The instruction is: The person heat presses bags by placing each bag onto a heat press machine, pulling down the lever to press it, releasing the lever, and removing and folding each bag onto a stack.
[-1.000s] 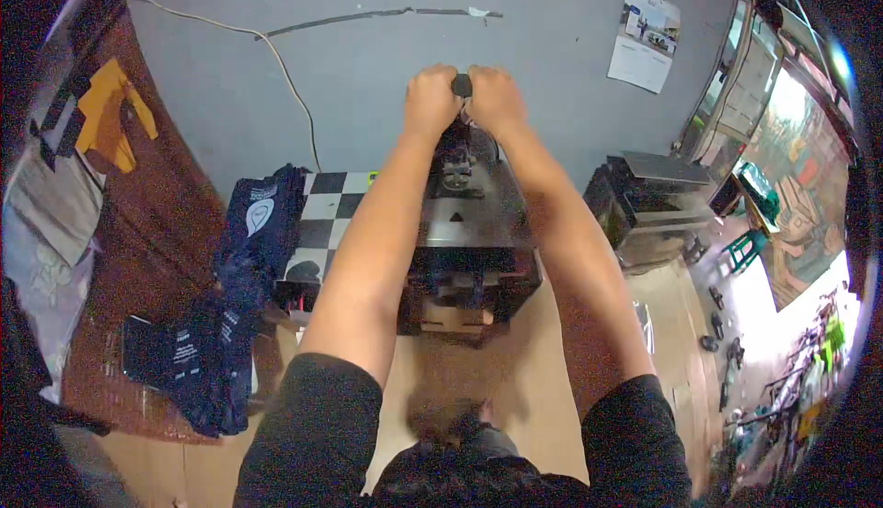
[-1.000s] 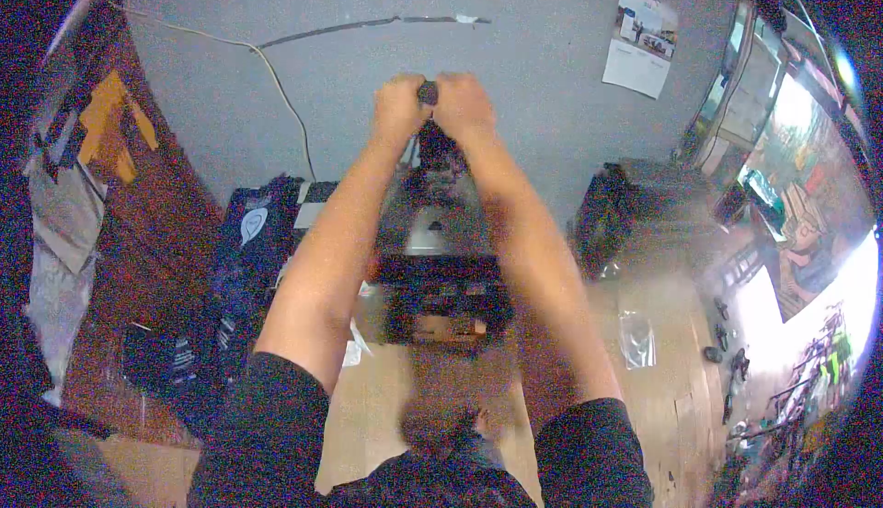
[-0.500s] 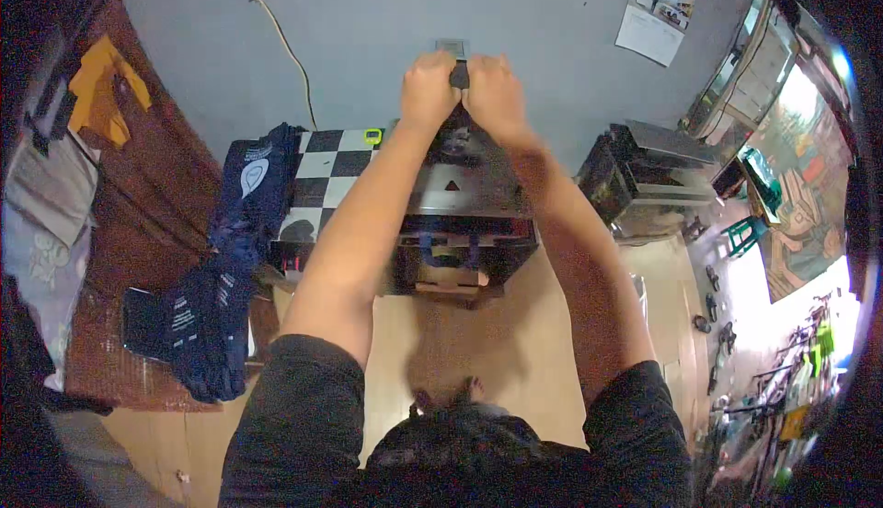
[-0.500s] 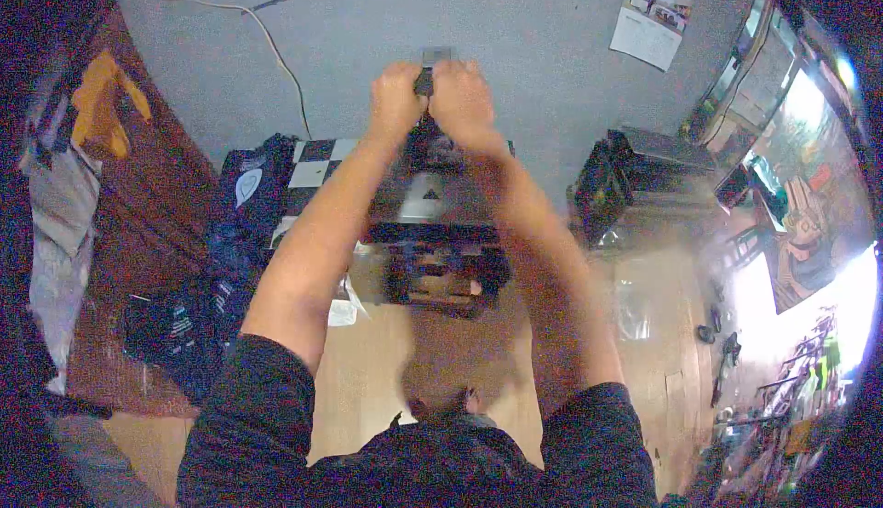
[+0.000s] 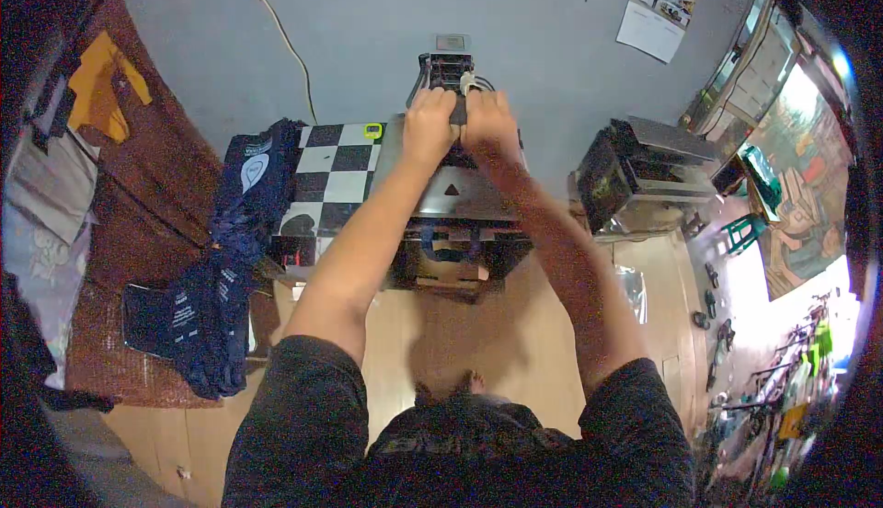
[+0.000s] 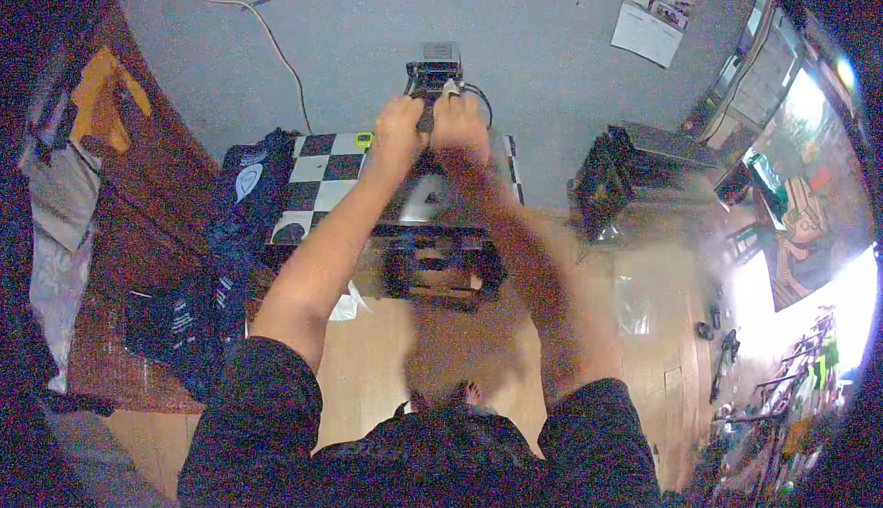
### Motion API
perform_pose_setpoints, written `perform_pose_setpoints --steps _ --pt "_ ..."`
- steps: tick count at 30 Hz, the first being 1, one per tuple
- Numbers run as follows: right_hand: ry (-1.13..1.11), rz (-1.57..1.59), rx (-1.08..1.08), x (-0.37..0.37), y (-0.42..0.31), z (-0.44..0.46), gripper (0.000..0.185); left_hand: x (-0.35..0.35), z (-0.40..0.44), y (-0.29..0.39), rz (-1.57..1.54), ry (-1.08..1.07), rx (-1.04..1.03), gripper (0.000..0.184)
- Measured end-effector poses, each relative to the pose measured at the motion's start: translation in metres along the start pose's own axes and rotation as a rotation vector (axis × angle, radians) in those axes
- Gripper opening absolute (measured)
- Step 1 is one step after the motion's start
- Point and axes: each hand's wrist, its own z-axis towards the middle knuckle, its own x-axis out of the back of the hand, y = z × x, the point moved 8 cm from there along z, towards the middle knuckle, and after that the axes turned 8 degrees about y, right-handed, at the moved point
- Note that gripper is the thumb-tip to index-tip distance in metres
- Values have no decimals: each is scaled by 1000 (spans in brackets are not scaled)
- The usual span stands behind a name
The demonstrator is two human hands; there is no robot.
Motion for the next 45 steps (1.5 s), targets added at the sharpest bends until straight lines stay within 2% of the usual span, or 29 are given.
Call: perform_pose_setpoints --steps 4,7,9,11,13,16,19,21,24,29,32,36,41,43,44,45 --pt "-13 11 43 2 -4 -14 19 -2 -16 2 -7 -54 20 24" --pt "-88 -138 146 -13 -10 -27 10 -12 -36 -7 -30 -29 -5 25" --pt "-81 -110 93 -20 -9 -40 12 -15 -48 -8 -49 -24 -15 26" --pt "-63 -57 -5 -24 -2 -53 17 -14 -56 -7 -80 -19 14 16" --pt "-38 -64 12 -24 -3 -66 18 -11 -63 -5 -95 -14 26 12" --pt "11 -73 44 -21 -6 -77 20 -15 -78 -16 -296 -52 268 8" --pt "-70 -203 97 -27 -9 -83 15 -23 -85 -23 -346 -13 329 8" --pt "-87 -157 55 -26 -8 -89 19 -26 -92 -26 -370 6 360 8" --pt "-104 -66 -24 -31 1 -92 28 -28 -96 -28 -420 -7 345 21" --pt "-54 -109 41 -60 12 -137 38 -18 -102 -12 -264 3 250 12" --pt "-48 -63 74 -68 14 -150 41 -31 -127 -6 -99 29 -82 19" --pt "-60 187 -132 -78 32 -169 45 -23 -115 5 -60 -64 -16 27" --pt "-329 46 21 -25 -2 -112 46 -36 -120 2 1 -135 -1 38" --pt "-504 19 153 -29 -5 -107 49 -33 -112 7 12 -184 -30 33" --pt "-504 20 148 -34 5 -103 49 -31 -108 10 16 -209 -48 31" --pt "-592 78 276 -50 11 -104 47 -26 -98 13 15 -215 -50 31"
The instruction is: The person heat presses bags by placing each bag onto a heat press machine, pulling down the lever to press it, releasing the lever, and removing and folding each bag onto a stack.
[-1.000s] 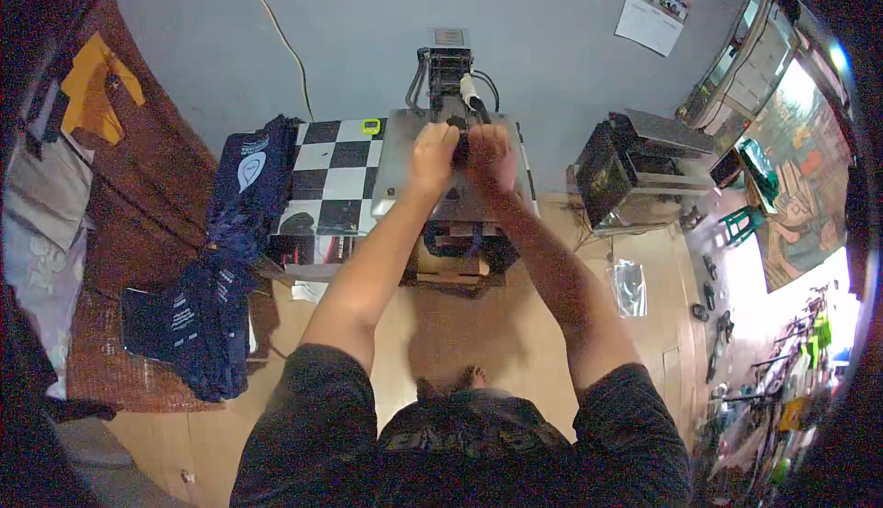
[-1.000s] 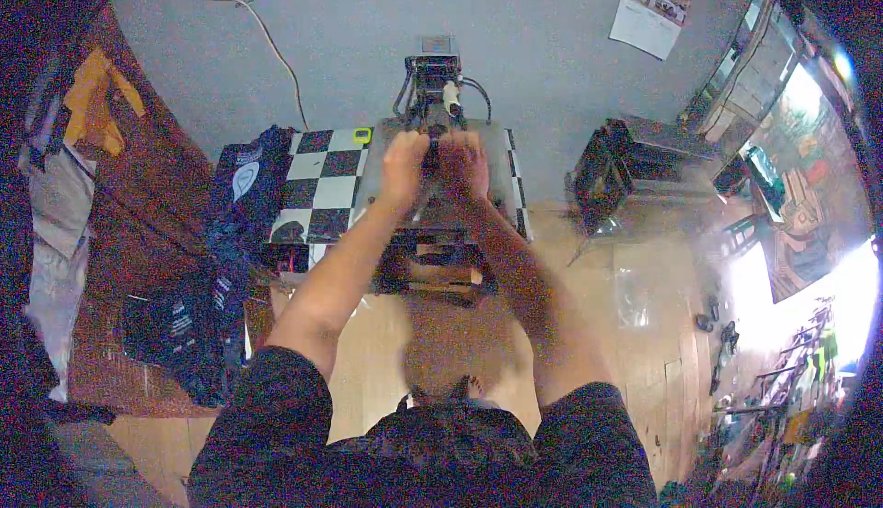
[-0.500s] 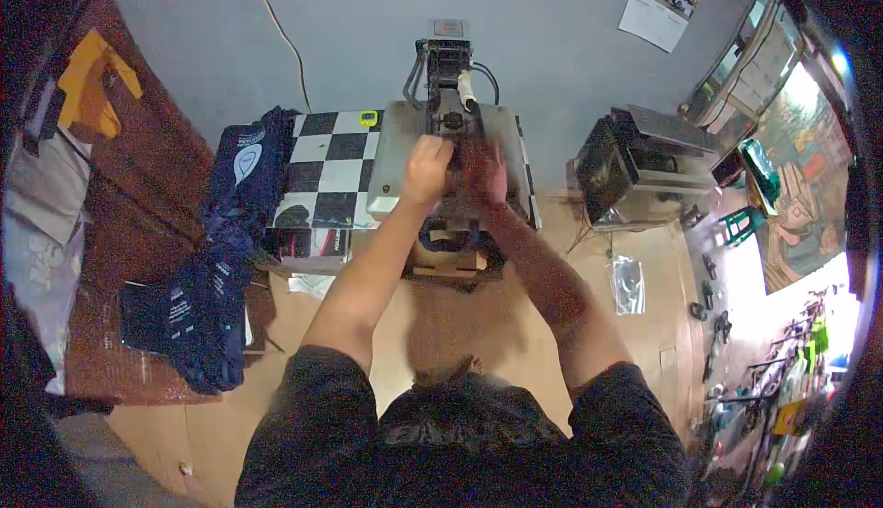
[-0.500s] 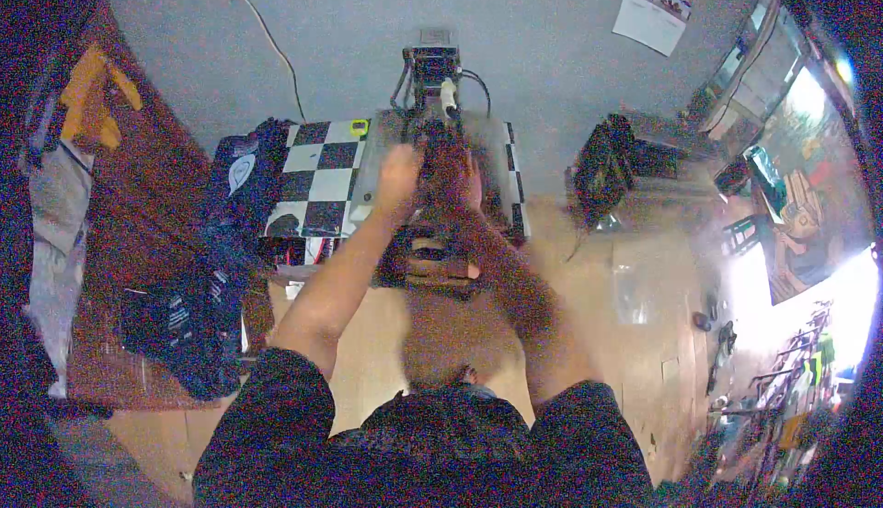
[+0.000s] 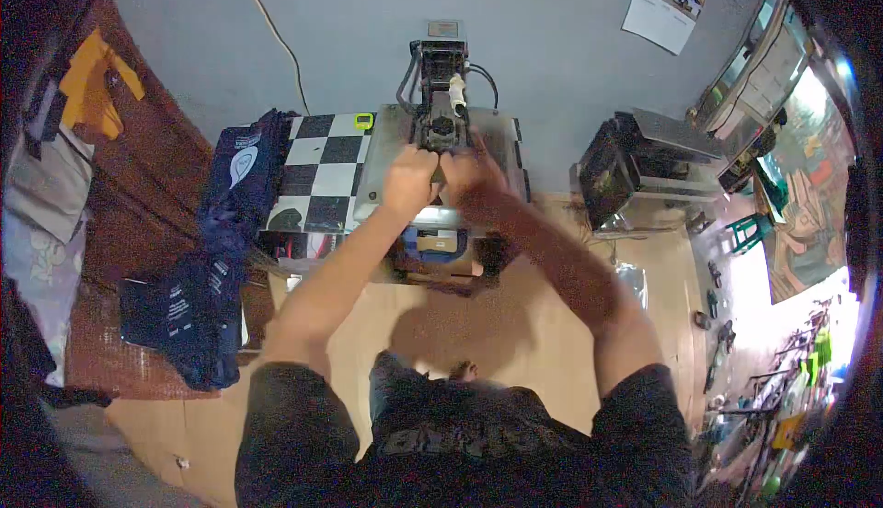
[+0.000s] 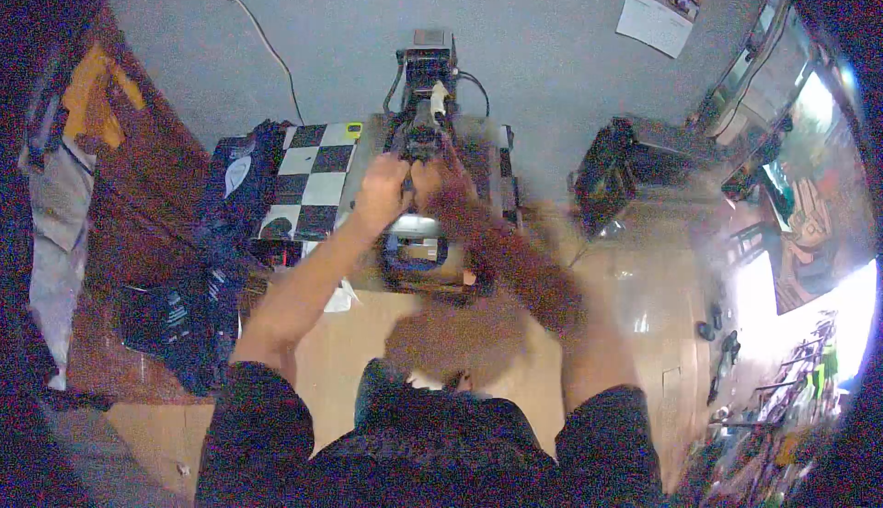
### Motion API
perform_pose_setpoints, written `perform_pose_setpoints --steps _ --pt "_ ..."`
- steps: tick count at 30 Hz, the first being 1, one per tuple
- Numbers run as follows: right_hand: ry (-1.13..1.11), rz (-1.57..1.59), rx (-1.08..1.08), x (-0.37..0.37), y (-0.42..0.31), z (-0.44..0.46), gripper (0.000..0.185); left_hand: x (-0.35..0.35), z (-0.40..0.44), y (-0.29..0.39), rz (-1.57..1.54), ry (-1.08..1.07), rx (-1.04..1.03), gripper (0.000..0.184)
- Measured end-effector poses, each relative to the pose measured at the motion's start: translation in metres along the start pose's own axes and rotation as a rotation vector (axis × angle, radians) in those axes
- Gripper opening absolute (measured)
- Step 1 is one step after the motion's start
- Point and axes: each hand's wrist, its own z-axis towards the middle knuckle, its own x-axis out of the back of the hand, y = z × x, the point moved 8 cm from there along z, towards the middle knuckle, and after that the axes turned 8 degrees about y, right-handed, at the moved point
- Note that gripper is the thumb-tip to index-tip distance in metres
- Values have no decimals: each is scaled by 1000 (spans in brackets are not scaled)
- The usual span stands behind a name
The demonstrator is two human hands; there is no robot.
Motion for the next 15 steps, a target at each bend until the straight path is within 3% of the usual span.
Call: perform_pose_setpoints --steps 3,4,7,12,15 --pt "-251 105 355 -37 0 9 41 -22 9 -5 127 -602 -9 23" --pt "-310 131 392 -45 4 14 39 -25 11 -13 130 -609 -16 23" --pt "-383 142 341 -61 13 25 34 -54 13 -19 70 -891 -290 26" --pt "-383 113 231 -70 13 21 27 -74 -8 -34 3 -1008 -229 25" --pt "-338 91 172 -75 8 13 25 -99 -47 -76 -804 -960 956 26"
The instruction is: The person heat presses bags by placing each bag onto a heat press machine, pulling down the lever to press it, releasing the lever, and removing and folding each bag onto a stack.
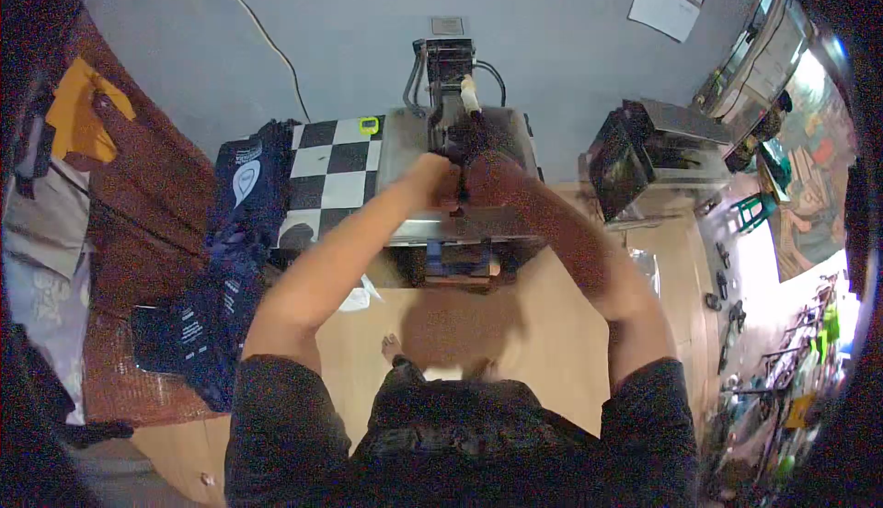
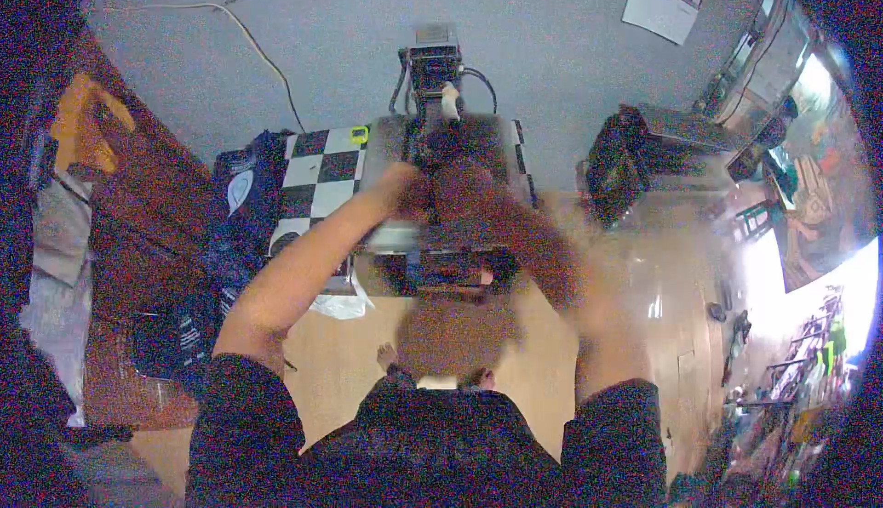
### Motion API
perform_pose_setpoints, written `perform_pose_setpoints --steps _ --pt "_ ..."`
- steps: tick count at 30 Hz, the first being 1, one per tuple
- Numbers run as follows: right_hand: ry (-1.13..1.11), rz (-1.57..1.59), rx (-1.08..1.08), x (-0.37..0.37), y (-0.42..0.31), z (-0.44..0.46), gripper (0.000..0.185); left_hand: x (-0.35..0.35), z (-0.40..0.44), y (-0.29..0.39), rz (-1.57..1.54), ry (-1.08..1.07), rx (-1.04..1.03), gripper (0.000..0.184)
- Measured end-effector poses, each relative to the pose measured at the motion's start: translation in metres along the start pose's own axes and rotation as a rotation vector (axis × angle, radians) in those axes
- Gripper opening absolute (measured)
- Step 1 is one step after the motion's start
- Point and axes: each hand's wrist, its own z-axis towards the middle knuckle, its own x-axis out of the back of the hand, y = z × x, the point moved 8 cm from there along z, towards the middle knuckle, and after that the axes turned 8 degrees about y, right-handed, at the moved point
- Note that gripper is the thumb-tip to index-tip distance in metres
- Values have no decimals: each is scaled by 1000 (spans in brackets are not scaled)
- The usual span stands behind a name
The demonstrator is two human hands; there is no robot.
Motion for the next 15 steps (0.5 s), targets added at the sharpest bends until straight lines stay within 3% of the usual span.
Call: perform_pose_setpoints --steps 1,3,5,8,15 --pt "30 -19 -21 -4 -2 -3 25 -2 17 -20 -3 -2 2 26" --pt "72 -52 -63 -6 -7 -8 25 -25 55 -41 742 1 -631 22" --pt "26 -34 -83 12 -5 2 25 -39 47 -31 1112 -1 -954 20" --pt "8 -13 -109 8 -8 -4 25 -27 -25 45 1239 188 -846 19" --pt "107 87 -178 10 -5 -5 25 -24 -24 45 1171 145 -803 18"
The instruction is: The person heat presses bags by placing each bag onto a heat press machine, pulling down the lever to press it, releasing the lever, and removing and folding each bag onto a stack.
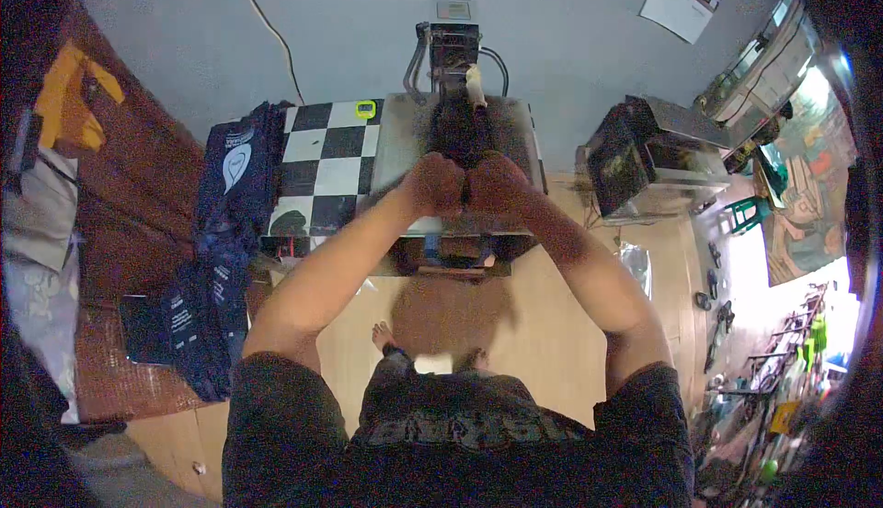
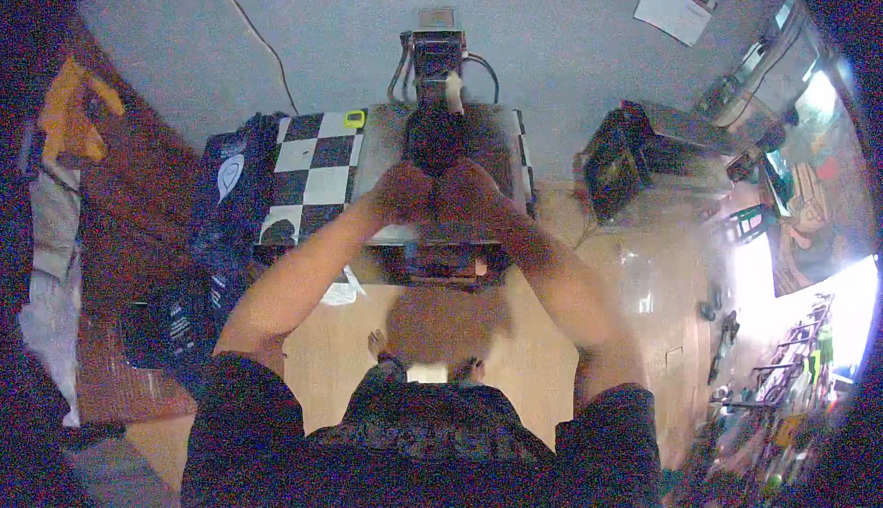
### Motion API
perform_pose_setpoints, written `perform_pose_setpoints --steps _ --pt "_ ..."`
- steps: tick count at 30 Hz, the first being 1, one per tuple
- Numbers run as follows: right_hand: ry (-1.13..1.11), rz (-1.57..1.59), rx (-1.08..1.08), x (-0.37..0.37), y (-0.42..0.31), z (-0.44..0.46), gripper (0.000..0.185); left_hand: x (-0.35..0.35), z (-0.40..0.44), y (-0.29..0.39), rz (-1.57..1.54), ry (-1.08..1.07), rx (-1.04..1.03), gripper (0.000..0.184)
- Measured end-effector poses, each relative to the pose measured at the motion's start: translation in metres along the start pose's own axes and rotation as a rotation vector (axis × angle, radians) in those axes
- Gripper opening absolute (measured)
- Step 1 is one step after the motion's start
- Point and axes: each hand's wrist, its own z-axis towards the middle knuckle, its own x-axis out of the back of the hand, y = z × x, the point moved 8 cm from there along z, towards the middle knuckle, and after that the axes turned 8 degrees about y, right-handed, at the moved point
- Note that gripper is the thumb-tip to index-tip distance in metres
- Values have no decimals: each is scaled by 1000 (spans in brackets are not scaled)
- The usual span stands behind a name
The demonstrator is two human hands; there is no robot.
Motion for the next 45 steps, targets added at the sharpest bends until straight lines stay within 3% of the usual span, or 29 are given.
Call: perform_pose_setpoints --steps 2,6,9,13,16,17,21,24,28,32,37,39,41,45 --pt "43 57 -32 8 -4 -2 25 -10 -4 -2 -36 -23 35 18" --pt "3 30 -64 -19 -8 -10 26 -43 -14 6 105 166 -100 17" --pt "-95 -41 -74 -55 7 -11 27 -55 -10 5 228 38 -33 16" --pt "187 117 -62 -43 7 -21 27 -51 -10 0 -5 17 56 15" --pt "-114 -59 -67 -48 0 -17 25 -50 -6 5 105 -119 43 16" --pt "-116 -59 -73 -44 0 -19 25 -53 -8 8 153 -191 41 16" --pt "-193 -42 6 -48 -4 -16 25 -61 -7 5 226 -94 -6 18" --pt "19 19 -12 -29 -7 -16 23 -58 -9 4 189 -30 4 19" --pt "-60 -77 94 -15 -22 -18 20 -38 -13 2 66 -6 87 19" --pt "-13 -80 -22 -31 -4 -15 21 -56 -11 4 144 -45 27 20" --pt "-18 -45 3 -41 1 -15 22 -49 -11 6 140 -16 30 22" --pt "274 83 34 -30 0 -20 21 -43 -8 7 133 -50 69 23" --pt "413 150 53 -29 0 -27 20 -36 -9 7 112 -120 154 26" --pt "262 -34 169 -16 -15 -20 20 -39 -7 7 100 -59 113 29"
